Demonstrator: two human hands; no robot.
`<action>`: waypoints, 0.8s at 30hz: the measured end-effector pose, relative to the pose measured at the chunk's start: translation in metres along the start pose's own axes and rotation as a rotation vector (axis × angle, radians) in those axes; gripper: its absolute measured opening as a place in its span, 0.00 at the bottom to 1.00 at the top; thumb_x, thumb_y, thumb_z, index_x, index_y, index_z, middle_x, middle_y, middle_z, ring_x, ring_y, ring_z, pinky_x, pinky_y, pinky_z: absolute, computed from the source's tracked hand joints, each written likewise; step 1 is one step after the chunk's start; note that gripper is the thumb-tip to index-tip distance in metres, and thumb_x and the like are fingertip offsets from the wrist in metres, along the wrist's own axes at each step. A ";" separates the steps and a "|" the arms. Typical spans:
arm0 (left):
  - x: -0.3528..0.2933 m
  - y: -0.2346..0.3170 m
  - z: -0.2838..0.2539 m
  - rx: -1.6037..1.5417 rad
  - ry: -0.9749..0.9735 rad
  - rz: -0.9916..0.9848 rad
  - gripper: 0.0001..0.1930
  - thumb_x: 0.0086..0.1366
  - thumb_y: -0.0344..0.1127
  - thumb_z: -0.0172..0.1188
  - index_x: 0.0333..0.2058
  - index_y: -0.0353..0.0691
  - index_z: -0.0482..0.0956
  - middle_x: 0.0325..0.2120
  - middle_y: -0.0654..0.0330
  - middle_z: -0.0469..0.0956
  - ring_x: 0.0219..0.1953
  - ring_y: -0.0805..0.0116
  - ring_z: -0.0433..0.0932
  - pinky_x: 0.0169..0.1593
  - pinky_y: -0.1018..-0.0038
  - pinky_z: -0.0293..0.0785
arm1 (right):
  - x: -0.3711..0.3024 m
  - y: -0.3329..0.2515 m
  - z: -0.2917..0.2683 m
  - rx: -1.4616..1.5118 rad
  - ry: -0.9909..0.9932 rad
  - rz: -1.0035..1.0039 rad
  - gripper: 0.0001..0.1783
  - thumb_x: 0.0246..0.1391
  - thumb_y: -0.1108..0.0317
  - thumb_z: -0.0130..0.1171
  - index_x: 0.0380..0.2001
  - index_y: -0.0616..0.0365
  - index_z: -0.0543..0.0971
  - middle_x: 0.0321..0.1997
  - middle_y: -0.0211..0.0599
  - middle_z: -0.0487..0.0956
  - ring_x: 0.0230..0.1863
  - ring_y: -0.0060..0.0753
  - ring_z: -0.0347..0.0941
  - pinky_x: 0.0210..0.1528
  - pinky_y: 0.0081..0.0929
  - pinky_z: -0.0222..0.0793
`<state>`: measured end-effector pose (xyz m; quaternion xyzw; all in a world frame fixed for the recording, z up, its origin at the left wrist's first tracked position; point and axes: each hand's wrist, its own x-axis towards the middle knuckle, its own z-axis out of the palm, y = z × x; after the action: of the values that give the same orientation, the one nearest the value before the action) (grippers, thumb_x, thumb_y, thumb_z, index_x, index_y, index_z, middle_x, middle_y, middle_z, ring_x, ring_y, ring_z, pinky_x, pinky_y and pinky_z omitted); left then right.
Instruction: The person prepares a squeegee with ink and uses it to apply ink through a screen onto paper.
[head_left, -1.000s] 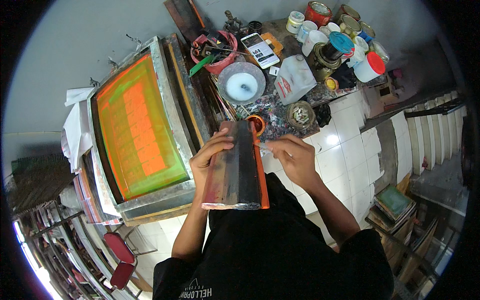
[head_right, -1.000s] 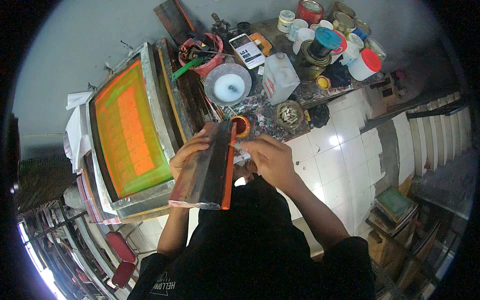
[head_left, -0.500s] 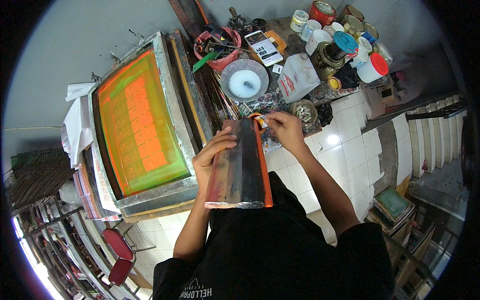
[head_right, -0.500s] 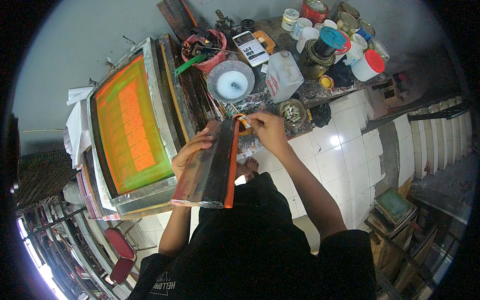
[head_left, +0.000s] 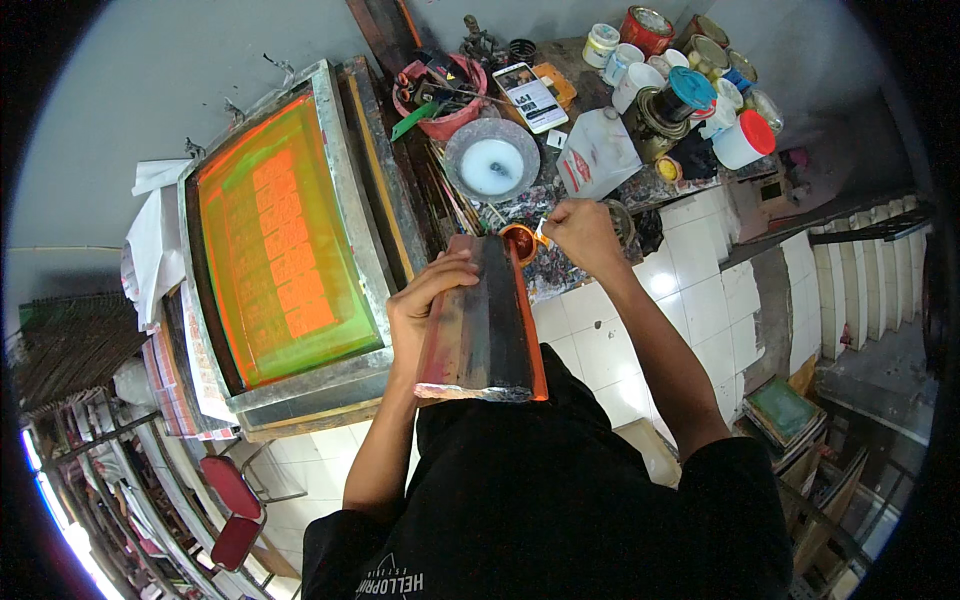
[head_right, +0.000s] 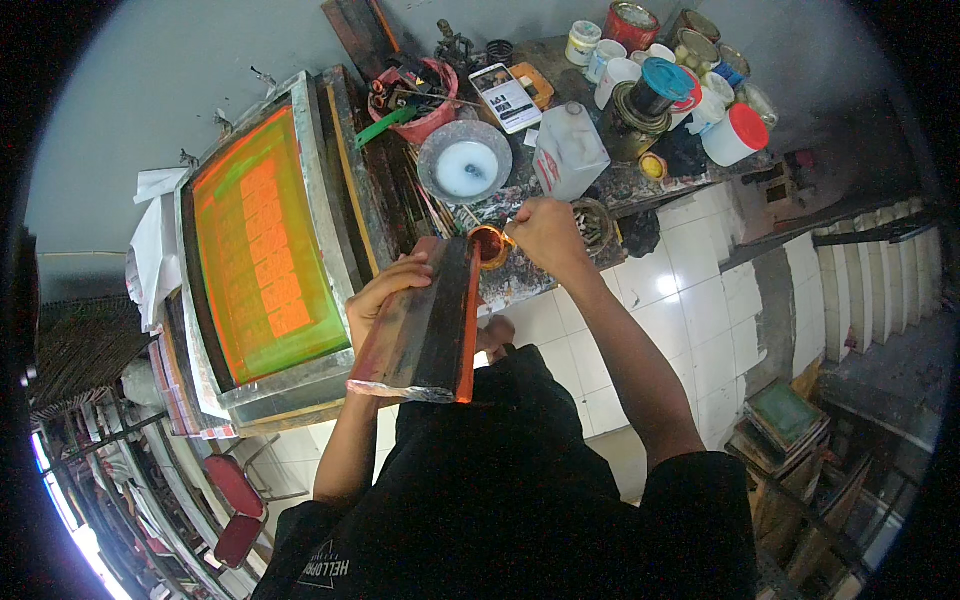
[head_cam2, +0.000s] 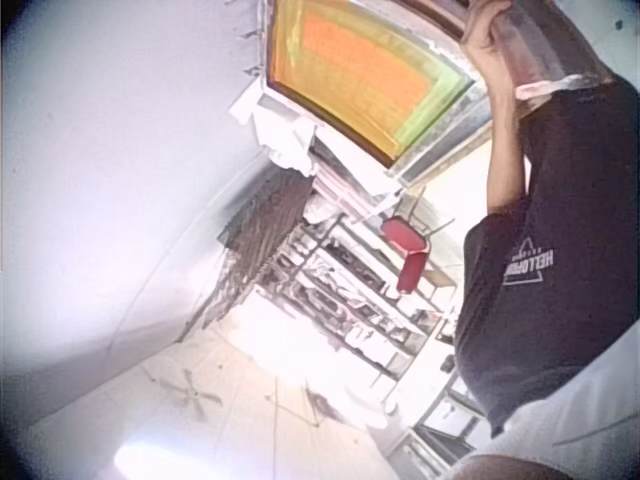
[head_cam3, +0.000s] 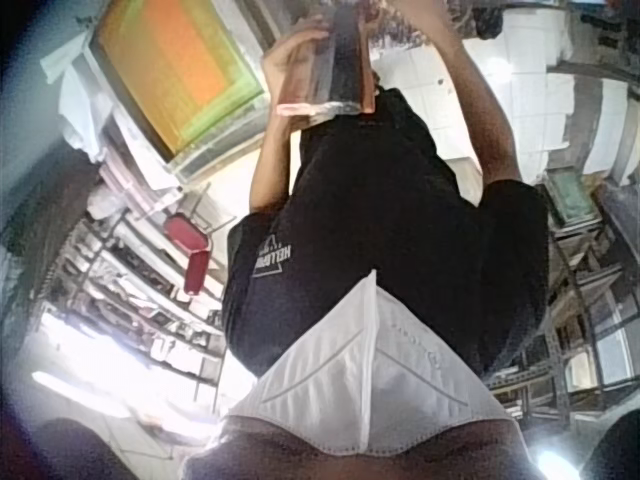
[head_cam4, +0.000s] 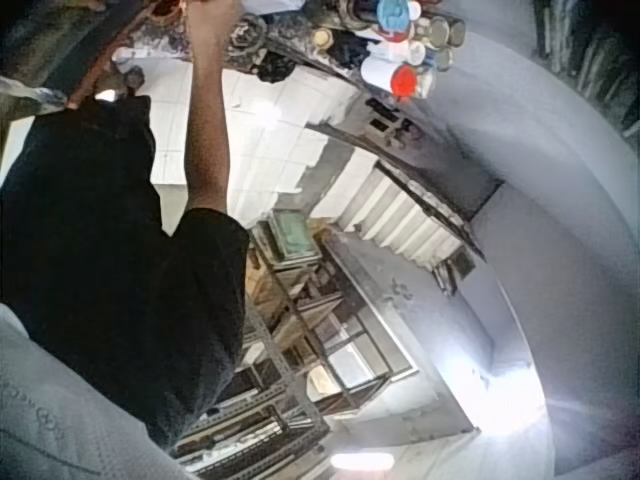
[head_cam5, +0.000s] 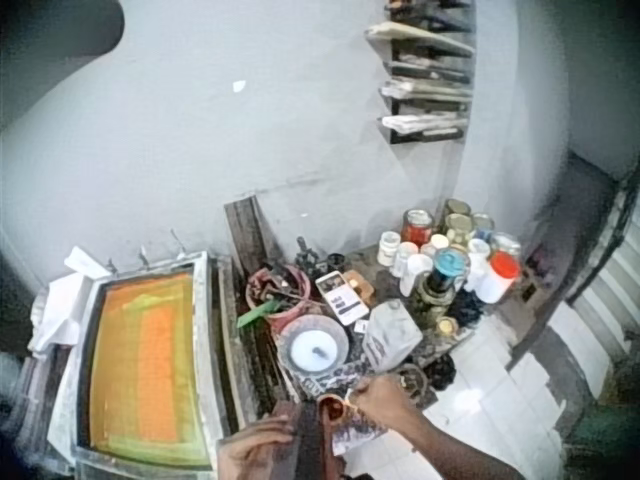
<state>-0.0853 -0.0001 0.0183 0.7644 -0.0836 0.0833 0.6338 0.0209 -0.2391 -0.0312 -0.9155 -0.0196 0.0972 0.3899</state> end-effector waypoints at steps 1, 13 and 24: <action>0.000 0.000 0.000 -0.021 0.008 0.006 0.09 0.53 0.21 0.62 0.35 0.35 0.83 0.39 0.54 0.83 0.54 0.57 0.78 0.66 0.60 0.64 | -0.001 0.000 -0.002 -0.010 0.010 -0.025 0.12 0.45 0.67 0.65 0.29 0.66 0.83 0.26 0.47 0.82 0.27 0.39 0.80 0.34 0.33 0.74; 0.001 0.008 -0.021 -0.316 0.010 0.122 0.17 0.62 0.38 0.63 0.43 0.31 0.79 0.45 0.44 0.79 0.59 0.46 0.72 0.67 0.46 0.59 | -0.028 0.009 0.010 1.022 -0.160 0.244 0.09 0.57 0.71 0.64 0.39 0.64 0.80 0.24 0.28 0.77 0.19 0.15 0.69 0.18 0.17 0.62; 0.007 0.014 -0.031 -0.257 -0.105 0.120 0.11 0.57 0.33 0.66 0.36 0.31 0.83 0.41 0.47 0.82 0.55 0.49 0.76 0.65 0.54 0.62 | -0.012 0.013 -0.009 1.013 -0.328 0.323 0.09 0.51 0.73 0.63 0.34 0.68 0.80 0.21 0.31 0.75 0.15 0.17 0.65 0.14 0.19 0.56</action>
<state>-0.0824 0.0273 0.0386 0.6741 -0.1721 0.0693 0.7150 0.0100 -0.2557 -0.0325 -0.5777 0.1096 0.2941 0.7535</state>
